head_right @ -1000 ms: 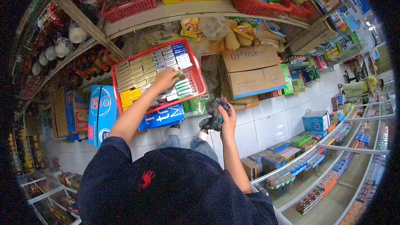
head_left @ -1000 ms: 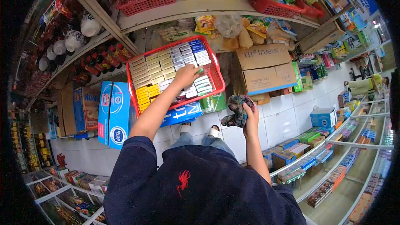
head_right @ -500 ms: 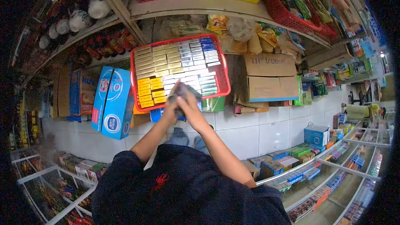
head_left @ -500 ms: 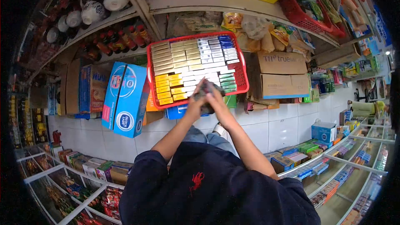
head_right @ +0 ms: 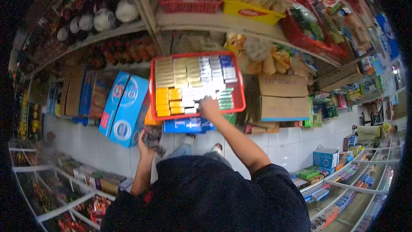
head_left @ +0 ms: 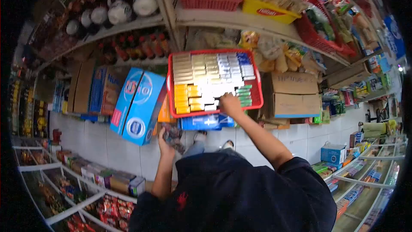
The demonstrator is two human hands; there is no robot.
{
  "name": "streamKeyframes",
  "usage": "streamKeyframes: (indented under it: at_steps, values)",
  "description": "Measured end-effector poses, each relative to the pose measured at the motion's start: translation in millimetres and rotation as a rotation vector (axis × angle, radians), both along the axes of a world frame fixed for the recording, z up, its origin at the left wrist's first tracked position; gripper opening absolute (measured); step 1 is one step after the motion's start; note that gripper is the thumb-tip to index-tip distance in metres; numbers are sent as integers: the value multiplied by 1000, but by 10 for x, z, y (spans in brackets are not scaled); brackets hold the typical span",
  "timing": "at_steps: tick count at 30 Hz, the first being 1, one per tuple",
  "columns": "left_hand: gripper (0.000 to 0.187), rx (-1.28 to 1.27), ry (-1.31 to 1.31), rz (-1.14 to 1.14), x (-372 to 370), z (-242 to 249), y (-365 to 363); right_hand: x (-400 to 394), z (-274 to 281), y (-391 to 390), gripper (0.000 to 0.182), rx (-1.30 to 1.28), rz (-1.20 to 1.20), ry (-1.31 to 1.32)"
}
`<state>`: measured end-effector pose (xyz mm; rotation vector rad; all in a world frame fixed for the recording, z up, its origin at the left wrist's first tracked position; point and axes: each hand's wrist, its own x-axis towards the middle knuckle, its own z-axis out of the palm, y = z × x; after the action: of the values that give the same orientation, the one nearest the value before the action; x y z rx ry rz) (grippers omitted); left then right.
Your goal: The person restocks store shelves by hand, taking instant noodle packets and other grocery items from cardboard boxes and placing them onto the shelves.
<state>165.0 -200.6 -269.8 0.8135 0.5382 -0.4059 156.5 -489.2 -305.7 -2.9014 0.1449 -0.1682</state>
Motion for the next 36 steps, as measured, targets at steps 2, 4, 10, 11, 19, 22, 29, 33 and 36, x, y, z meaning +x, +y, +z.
streamKeyframes:
  at_steps: [2, 4, 10, 11, 19, 22, 29, 33, 36]
  values:
    - [19, 99, -39, -82, -10, 71, 15, 10, -45, 2, 14, -68, 15, -61]
    - [16, 117, -75, -37, 19, 44, -13, 5, 147, -39, 18, -94, 71, -67]
    - [22, 252, -349, -126, 175, 311, -229, -266, 1013, -86, 33, 516, -79, -149]
    - [22, 298, -371, -151, 194, 364, -302, -345, 1060, -47, 34, 651, -67, -259]
    - [22, 107, -458, -506, 439, 471, -921, -717, 1112, 800, 35, 977, -4, -458]
    - [25, 61, -423, -554, 320, 639, -1072, -780, 928, 827, 35, 1040, -181, -570]
    - [30, 145, -749, -1006, 206, 643, -1434, -1246, 1211, 906, 38, 1246, -488, -859]
    - [28, -43, -790, -1104, -94, 805, -1607, -1502, 1168, 925, 35, 996, -657, -905]
    - [30, -31, -847, -1229, -327, 953, -1710, -1726, 1278, 1020, 35, 956, -831, -991]
